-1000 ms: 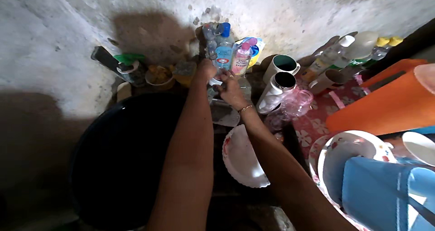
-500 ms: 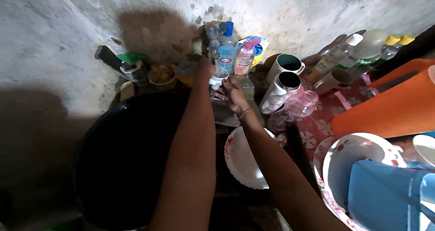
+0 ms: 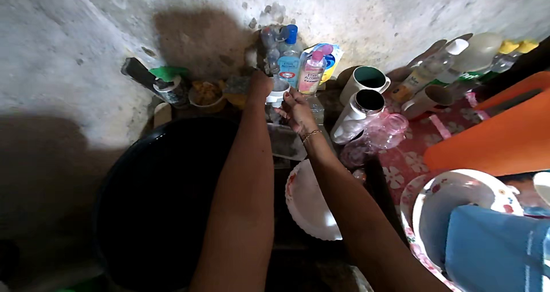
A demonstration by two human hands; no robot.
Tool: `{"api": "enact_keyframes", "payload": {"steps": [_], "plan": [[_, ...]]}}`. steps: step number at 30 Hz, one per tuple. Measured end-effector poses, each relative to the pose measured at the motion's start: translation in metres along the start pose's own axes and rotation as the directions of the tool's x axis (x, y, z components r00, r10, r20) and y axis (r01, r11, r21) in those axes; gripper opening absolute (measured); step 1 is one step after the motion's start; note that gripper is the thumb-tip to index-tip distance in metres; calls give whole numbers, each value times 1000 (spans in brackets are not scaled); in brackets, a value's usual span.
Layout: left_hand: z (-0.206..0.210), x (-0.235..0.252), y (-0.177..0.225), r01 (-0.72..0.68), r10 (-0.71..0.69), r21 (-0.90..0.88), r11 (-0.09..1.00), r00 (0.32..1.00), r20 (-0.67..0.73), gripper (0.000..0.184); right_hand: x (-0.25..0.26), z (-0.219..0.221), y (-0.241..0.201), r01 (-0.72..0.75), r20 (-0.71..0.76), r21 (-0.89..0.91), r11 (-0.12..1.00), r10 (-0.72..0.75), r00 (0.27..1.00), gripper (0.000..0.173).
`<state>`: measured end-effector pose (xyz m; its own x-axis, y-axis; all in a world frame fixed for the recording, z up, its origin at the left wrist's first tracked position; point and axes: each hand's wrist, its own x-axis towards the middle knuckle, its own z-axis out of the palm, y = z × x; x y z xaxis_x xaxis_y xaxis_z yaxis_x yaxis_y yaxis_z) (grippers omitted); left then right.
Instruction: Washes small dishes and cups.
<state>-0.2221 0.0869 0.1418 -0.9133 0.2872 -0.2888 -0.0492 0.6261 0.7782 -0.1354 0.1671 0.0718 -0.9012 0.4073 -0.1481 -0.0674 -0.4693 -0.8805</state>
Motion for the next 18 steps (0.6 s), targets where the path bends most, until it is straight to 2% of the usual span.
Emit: {"api": "enact_keyframes", "payload": {"steps": [8,11,14,16,18], "plan": [[1,2,-1,-17,16,-33,999,1000,-24,38,4,-3,-2,23,29,-1,1000,-23,999,42],[2,-1,0,0,2,-107,994,1000,19,37,0,-9,2,76,-24,-16,997,-76,997,42],[6,0,-1,47,-31,-168,985,994,101,37,-3,-20,7,72,19,-10,997,-72,997,54],[7,-1,-1,75,-50,-184,980,990,134,38,-7,-25,2,51,-14,-123,991,-53,998,58],[8,-5,0,112,-74,-236,965,984,165,39,-12,-28,-7,28,-81,-235,972,-48,996,48]]}}
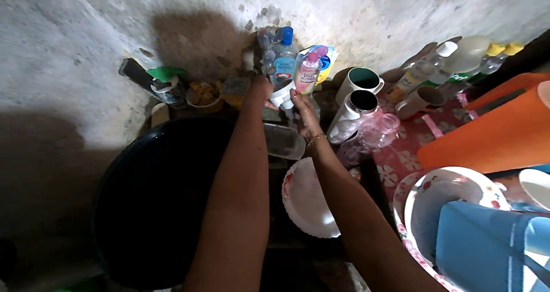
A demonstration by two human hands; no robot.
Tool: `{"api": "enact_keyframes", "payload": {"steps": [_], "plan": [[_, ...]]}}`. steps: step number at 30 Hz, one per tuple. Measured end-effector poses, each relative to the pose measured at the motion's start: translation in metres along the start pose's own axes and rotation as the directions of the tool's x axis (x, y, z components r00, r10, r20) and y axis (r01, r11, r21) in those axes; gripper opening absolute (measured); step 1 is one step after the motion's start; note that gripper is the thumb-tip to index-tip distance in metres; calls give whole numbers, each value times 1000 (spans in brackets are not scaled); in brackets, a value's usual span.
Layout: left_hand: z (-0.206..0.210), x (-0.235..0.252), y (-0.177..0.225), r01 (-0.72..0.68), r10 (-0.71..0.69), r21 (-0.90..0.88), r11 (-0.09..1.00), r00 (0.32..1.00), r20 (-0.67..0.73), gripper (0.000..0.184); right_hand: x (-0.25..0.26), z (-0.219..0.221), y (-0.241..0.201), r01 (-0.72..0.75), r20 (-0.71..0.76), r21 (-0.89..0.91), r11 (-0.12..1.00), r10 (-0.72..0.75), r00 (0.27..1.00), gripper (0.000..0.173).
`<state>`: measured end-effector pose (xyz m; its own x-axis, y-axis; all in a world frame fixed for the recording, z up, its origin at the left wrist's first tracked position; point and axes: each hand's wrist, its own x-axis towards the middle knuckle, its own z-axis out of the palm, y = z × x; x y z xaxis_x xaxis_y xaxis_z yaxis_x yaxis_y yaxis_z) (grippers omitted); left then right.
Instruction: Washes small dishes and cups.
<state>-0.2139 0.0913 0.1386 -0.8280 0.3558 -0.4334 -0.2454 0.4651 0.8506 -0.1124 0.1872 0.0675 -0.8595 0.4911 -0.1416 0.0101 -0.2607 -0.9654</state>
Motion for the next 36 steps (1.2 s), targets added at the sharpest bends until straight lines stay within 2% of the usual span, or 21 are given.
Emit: {"api": "enact_keyframes", "payload": {"steps": [2,5,7,9,11,14,17,20,25,28,31,36], "plan": [[1,-5,2,29,-26,-83,996,999,35,41,1,-5,-1,11,-10,-35,999,-11,1000,41],[1,-5,4,85,-75,-102,991,992,98,39,1,-11,2,-53,115,133,990,37,993,39],[1,-3,2,74,-71,-37,997,994,81,38,0,-11,4,-99,118,192,976,77,990,38],[-2,2,0,16,-21,67,998,997,74,42,1,-7,2,-174,43,162,971,170,985,43],[-3,3,-1,-53,46,82,995,995,93,45,4,-3,4,-246,-28,78,966,248,968,52],[-5,-5,0,-110,93,128,986,986,137,45,7,0,9,-324,-5,14,946,324,946,58],[-6,-6,-1,-123,109,294,948,992,63,54,6,9,8,-356,34,-51,933,358,933,57],[-7,4,-3,-98,129,321,942,988,-78,51,3,20,2,-379,9,-68,923,380,925,50],[-10,0,3,-20,134,426,904,962,-238,47,5,40,2,-292,5,41,956,292,957,36],[-13,0,4,-5,135,385,923,940,-312,52,9,53,3,-258,-25,73,964,260,965,33],[-14,-4,6,21,115,351,936,925,-362,49,14,63,6,-220,-47,53,974,223,974,31],[-16,-12,10,-37,186,361,932,903,-388,45,23,66,15,-161,-81,-26,987,158,984,30]]}}
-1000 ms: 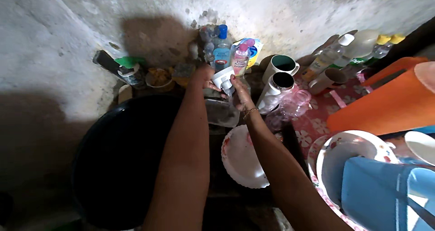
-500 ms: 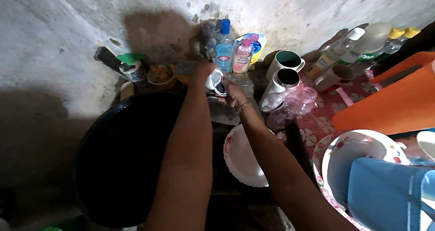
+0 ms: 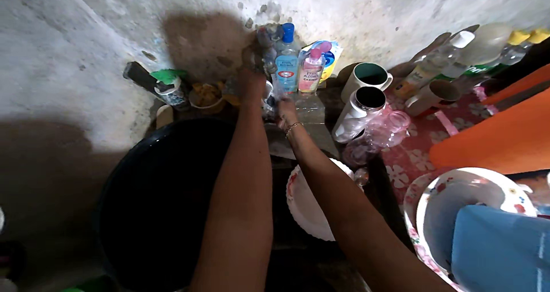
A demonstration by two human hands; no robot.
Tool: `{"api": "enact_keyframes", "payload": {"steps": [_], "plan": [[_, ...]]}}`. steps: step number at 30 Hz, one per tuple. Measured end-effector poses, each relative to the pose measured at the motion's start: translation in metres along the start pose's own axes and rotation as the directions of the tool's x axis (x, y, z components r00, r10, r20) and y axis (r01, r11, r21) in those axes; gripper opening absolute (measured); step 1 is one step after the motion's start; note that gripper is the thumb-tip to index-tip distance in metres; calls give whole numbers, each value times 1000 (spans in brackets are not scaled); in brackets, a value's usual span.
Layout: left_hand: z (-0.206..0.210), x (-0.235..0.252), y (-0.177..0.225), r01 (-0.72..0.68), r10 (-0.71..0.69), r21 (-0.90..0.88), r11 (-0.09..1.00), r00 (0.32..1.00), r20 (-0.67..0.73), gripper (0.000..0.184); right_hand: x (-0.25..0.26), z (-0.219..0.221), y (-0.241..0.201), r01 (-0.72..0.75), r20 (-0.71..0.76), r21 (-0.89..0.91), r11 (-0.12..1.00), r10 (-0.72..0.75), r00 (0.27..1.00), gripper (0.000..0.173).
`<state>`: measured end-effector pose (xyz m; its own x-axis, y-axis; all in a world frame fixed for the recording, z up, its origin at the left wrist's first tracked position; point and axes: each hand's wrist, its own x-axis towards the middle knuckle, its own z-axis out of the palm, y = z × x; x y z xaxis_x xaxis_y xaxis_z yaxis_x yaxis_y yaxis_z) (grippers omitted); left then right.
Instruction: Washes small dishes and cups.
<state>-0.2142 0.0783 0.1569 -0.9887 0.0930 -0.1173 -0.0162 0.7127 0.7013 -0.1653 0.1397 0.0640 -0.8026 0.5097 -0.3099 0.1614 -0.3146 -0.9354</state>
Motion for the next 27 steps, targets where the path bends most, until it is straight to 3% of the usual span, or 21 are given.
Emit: {"api": "enact_keyframes", "payload": {"steps": [4,10,14,17,20,22,24,27], "plan": [[-3,-3,2,-16,16,-20,1000,1000,-13,42,6,-2,4,53,0,5,999,-53,999,28],[5,5,-5,-47,48,-58,997,999,11,47,2,-9,1,-71,71,218,973,57,996,34],[10,6,-4,-92,84,69,993,989,119,45,-5,-22,-3,-49,7,72,996,49,999,26],[13,4,-6,-156,143,43,987,965,221,48,-8,-33,-5,-20,-3,-3,1000,20,1000,27],[13,-1,-5,-155,156,-32,987,921,358,58,-6,-43,-2,-15,-32,25,1000,15,999,27],[15,-2,-6,-150,187,-120,981,884,429,54,-7,-51,-1,-20,-46,59,998,23,999,29],[20,2,-8,-115,187,-182,976,873,449,49,-9,-58,-2,-20,-55,110,994,26,998,27],[19,3,-7,-44,93,-115,992,885,456,49,-16,-61,-7,-43,-64,155,987,54,996,26]]}}
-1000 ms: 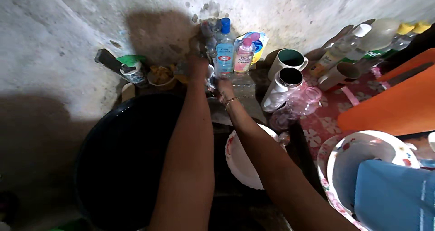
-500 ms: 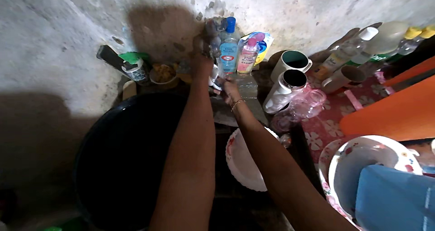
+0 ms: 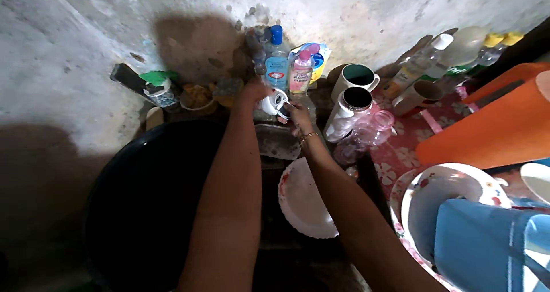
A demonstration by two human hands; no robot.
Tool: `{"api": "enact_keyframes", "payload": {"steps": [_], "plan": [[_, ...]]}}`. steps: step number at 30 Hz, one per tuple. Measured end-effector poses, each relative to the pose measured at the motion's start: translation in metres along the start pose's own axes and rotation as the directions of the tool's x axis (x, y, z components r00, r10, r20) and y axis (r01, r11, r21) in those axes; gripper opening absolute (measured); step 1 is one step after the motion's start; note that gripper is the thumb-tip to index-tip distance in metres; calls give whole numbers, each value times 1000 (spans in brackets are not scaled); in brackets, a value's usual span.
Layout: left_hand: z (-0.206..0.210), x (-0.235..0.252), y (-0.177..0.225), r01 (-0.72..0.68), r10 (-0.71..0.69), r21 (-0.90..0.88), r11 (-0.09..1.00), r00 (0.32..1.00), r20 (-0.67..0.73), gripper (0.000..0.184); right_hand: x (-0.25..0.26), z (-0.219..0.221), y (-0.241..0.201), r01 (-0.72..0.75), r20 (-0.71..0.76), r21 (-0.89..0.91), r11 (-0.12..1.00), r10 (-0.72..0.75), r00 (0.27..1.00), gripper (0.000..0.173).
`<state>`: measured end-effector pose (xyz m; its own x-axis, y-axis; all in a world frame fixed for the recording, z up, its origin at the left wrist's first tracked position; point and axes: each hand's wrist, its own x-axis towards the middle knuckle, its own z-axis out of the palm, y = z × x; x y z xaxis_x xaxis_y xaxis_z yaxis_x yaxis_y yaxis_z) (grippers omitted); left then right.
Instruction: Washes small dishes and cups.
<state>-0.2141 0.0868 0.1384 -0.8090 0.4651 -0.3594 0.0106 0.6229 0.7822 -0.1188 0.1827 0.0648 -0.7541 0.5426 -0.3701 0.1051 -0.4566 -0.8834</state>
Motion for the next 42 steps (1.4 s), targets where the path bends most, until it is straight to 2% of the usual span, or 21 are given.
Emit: {"api": "enact_keyframes", "payload": {"steps": [3,6,9,20,22,24,27,30,35,42], "plan": [[0,-2,1,7,-6,66,998,1000,-14,43,-7,-1,-5,-49,21,41,998,49,999,30],[-1,-1,-1,-18,26,148,989,998,-52,41,-12,0,-5,-50,58,82,995,45,997,31],[-1,-5,4,16,4,217,976,996,-88,38,-14,4,-7,-48,72,107,993,40,997,30],[-5,-6,6,10,16,313,950,996,-82,36,-18,12,-6,-52,81,128,990,42,996,27],[-5,-4,4,7,19,252,968,995,-101,41,-18,11,-6,-36,85,125,992,25,996,27],[-4,-5,5,23,-7,147,989,994,-105,52,-16,11,-3,25,87,53,998,-30,996,29],[-2,-13,8,80,-77,39,996,995,-64,66,-10,6,3,205,102,-190,960,-188,977,36],[-2,-9,4,82,-82,42,996,997,-7,63,-6,6,3,280,117,-333,901,-255,960,31],[-2,-1,0,91,-90,78,993,996,-12,49,-8,12,-2,332,160,-379,864,-292,943,33],[-3,-4,-1,103,-96,119,988,994,-61,51,-12,20,0,349,179,-395,850,-302,937,33]]}}
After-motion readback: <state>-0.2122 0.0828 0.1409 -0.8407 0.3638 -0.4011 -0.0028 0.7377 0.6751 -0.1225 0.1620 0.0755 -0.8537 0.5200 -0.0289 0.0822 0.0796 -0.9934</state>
